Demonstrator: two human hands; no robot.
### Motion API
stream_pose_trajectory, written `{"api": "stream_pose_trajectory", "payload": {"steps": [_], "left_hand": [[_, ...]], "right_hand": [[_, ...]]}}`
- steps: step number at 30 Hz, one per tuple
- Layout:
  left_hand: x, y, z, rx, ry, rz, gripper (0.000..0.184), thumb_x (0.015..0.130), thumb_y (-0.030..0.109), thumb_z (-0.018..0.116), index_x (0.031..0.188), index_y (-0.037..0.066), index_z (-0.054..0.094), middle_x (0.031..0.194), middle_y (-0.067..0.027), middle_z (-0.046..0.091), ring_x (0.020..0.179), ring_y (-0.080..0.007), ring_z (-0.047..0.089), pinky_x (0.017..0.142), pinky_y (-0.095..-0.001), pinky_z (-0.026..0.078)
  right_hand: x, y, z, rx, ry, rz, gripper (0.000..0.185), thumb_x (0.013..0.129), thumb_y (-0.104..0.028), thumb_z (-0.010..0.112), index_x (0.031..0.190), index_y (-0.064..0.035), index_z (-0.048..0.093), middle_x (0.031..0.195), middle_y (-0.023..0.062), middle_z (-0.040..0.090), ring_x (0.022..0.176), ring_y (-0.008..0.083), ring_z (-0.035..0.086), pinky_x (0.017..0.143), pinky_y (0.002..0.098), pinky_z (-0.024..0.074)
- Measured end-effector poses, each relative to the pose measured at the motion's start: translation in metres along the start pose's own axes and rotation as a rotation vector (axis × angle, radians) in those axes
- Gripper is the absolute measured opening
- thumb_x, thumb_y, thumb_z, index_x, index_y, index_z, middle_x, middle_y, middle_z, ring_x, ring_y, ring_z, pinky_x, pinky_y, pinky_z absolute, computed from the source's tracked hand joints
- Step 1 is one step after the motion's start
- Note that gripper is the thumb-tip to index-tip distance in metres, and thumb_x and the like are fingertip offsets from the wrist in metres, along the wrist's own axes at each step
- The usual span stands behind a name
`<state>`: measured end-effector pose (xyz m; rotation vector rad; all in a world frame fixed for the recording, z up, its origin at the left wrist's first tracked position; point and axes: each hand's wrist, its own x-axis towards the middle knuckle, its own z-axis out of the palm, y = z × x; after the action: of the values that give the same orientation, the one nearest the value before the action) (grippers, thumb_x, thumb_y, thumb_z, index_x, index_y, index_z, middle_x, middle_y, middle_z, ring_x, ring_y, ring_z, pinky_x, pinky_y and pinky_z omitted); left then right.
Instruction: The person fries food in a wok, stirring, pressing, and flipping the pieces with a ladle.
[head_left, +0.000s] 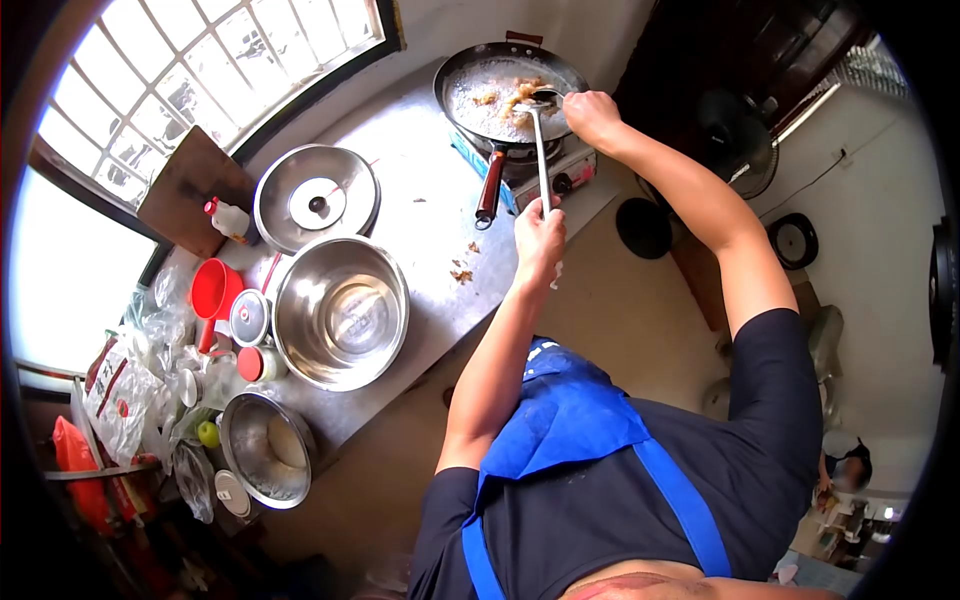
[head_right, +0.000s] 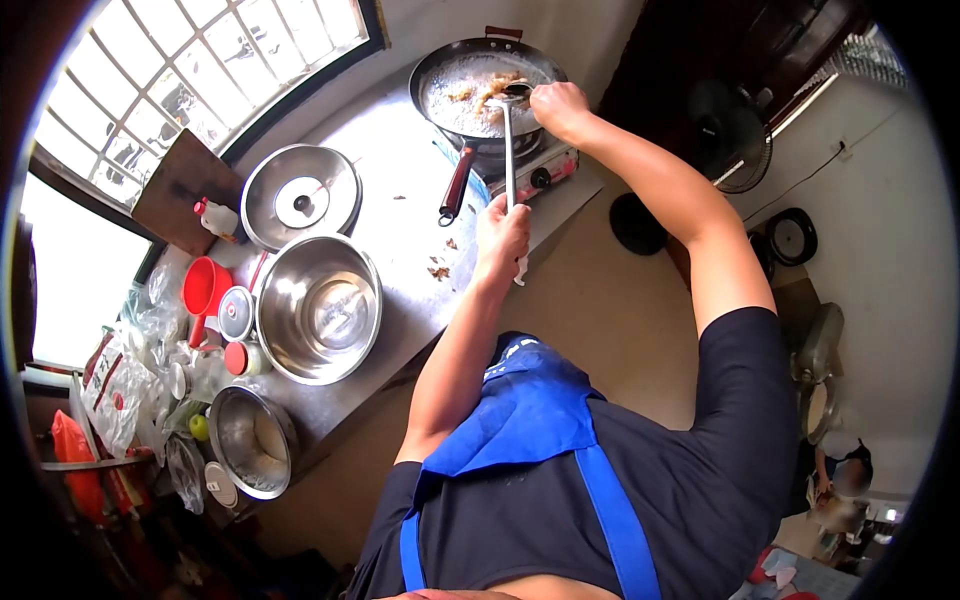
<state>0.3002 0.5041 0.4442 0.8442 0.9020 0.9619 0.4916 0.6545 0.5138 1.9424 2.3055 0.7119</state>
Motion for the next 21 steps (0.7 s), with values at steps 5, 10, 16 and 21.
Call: {"api": "stream_pose_trajectory", "payload": {"steps": [5,10,16,21], "left_hand": [[-0.005,0.001,-0.003,-0.111,-0.028,-0.037,0.022,0.086,0.006,0.053,0.107,0.005,0.060,0.058,0.0056,0.044,0.046,-0.0043,0.037,0.041,-0.0243,0.026],[-0.002,0.000,-0.005,-0.120,0.005,-0.029,0.023,0.087,0.006,0.053,0.110,0.006,0.059,0.058,0.0053,0.044,0.045,-0.0045,0.037,0.040,-0.0243,0.027],[-0.002,0.008,0.000,-0.134,0.021,-0.049,0.016,0.091,0.007,0.051,0.105,0.006,0.059,0.056,0.0060,0.038,0.039,-0.0047,0.030,0.036,-0.0235,0.022],[-0.008,0.007,-0.001,-0.202,-0.040,-0.093,0.016,0.092,0.007,0.050,0.106,0.006,0.057,0.056,0.0056,0.038,0.038,-0.0052,0.030,0.035,-0.0238,0.023]], "right_hand": [[0.017,-0.004,0.012,0.054,-0.090,0.079,0.024,0.085,-0.012,0.052,0.090,-0.0042,0.074,0.095,0.0155,0.073,0.088,0.0323,0.072,0.075,0.0433,0.0581],[0.023,0.020,0.003,0.322,-0.140,0.273,0.026,0.090,-0.015,0.051,0.100,-0.0016,0.071,0.105,0.0215,0.070,0.099,0.0417,0.067,0.087,0.0506,0.0531],[0.002,0.012,-0.019,0.122,-0.045,0.129,0.025,0.090,-0.013,0.050,0.093,-0.0024,0.072,0.095,0.0184,0.072,0.089,0.0351,0.071,0.079,0.0460,0.0567],[0.001,0.009,-0.001,-0.034,-0.038,0.006,0.024,0.086,-0.011,0.050,0.088,-0.0045,0.073,0.091,0.0152,0.073,0.083,0.0298,0.073,0.074,0.0416,0.0584]]}}
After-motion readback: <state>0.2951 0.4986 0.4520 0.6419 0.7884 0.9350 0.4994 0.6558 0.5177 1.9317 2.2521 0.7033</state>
